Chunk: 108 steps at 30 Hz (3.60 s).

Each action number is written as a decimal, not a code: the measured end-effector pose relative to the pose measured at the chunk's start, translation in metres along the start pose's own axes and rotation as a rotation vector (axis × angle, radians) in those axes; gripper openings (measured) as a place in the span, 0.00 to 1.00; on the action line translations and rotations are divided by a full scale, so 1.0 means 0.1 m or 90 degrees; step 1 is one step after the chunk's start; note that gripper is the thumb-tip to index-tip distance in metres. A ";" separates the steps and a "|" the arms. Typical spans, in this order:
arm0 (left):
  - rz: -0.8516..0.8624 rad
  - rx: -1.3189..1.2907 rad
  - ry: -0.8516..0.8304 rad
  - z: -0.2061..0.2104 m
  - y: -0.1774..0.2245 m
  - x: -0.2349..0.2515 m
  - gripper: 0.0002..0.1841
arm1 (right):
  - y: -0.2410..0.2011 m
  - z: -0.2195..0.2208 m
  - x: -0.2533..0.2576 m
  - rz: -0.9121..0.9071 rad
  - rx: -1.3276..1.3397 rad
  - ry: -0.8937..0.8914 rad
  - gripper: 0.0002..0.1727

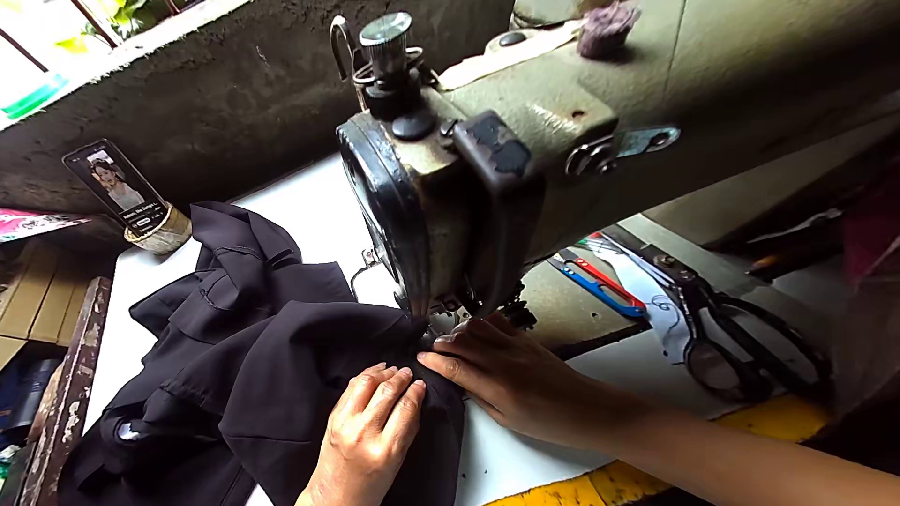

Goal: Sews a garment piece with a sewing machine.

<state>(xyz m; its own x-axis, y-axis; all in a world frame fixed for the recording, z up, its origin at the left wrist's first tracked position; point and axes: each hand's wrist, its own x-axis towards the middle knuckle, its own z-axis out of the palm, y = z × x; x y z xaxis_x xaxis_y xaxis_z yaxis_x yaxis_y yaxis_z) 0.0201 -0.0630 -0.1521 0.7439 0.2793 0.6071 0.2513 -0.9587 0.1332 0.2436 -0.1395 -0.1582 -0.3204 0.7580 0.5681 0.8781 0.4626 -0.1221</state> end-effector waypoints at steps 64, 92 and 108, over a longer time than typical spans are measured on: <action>-0.145 -0.125 -0.017 0.30 -0.37 0.55 0.18 | 0.06 -0.04 -0.02 0.064 -0.059 0.020 0.16; -0.032 -0.017 0.025 0.29 -0.23 0.37 0.08 | 0.03 -0.01 0.02 0.078 -0.091 0.013 0.17; -0.039 -0.021 0.022 0.28 -0.21 0.40 0.07 | 0.02 -0.01 0.02 0.078 -0.110 -0.015 0.17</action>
<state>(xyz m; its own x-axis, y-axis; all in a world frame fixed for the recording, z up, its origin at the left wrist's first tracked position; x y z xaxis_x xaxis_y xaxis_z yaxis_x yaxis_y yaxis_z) 0.0618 -0.0299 -0.1526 0.7057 0.3366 0.6234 0.2748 -0.9411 0.1970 0.2454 -0.1376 -0.1567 -0.2134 0.8156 0.5378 0.9583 0.2820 -0.0473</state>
